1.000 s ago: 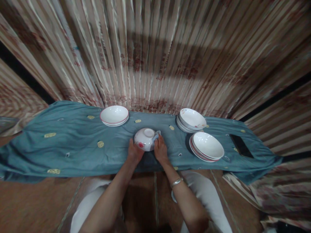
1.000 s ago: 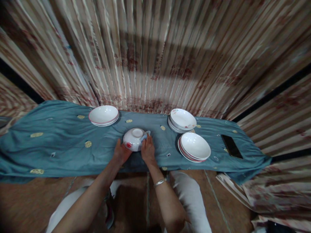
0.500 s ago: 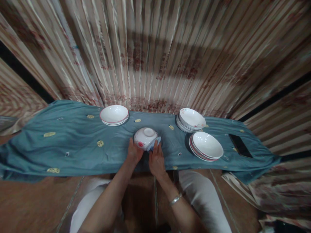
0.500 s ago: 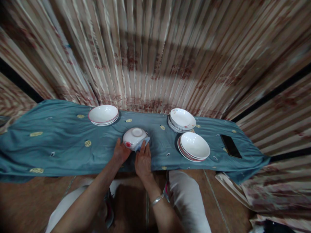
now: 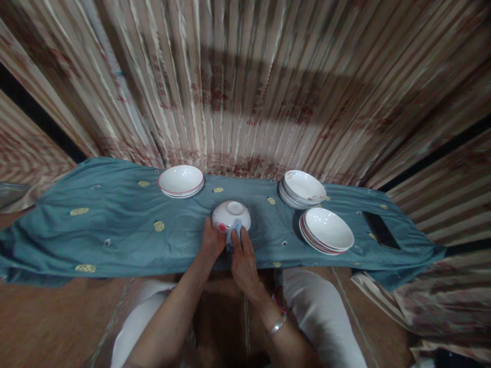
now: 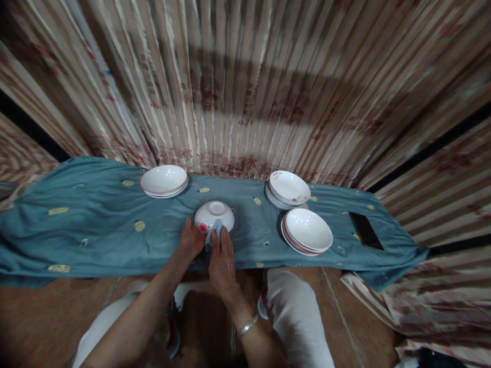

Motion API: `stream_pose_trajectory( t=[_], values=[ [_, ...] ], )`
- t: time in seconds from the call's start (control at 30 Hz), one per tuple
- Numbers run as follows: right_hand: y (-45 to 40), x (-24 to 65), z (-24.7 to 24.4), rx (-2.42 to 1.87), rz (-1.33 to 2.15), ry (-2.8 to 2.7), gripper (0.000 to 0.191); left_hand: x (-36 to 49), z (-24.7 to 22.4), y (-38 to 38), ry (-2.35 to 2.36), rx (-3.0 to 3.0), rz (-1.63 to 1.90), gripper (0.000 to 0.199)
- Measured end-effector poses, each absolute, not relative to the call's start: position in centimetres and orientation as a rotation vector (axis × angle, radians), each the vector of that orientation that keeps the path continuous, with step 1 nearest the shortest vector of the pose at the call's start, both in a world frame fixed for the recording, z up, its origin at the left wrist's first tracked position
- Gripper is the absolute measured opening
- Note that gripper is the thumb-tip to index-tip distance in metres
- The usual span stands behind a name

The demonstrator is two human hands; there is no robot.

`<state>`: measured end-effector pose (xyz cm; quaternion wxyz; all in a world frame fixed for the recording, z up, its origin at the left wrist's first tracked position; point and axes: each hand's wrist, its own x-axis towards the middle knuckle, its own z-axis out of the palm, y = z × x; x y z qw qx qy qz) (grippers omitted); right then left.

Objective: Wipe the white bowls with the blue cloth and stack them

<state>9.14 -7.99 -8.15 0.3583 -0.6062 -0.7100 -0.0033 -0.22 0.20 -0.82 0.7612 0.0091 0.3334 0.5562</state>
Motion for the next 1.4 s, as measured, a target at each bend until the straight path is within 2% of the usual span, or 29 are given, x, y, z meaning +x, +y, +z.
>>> stream_pose_trajectory(
  t=[0.37,0.63,0.9,1.03,1.23,1.4],
  values=[
    [-6.1,9.7,-4.6,-1.360,-0.077,-2.230,0.057,-0.4,-1.9,0.5,0.851,-0.019,1.205,0.057],
    [-3.1,9.2,-2.5,-1.201,-0.116,-2.420,0.034,-0.3,-1.9,0.3,0.846,-0.066,1.225,0.053],
    [-1.1,7.5,-1.2,-1.183,-0.064,-2.406,0.021,-0.6,-2.0,0.2,0.799,-0.030,1.235,0.047],
    [-0.6,7.0,-1.0,-1.223,-0.032,-2.356,0.024,-1.0,-2.9,0.3,0.787,0.035,1.249,0.042],
    [-0.3,10.1,0.1,-1.304,-0.108,-2.209,0.033,-0.6,-2.5,0.4,0.742,0.076,1.208,0.051],
    [0.5,13.4,-0.4,-1.475,0.010,-2.029,0.045,-0.3,-1.6,0.5,0.703,0.121,1.201,0.053]
  ],
)
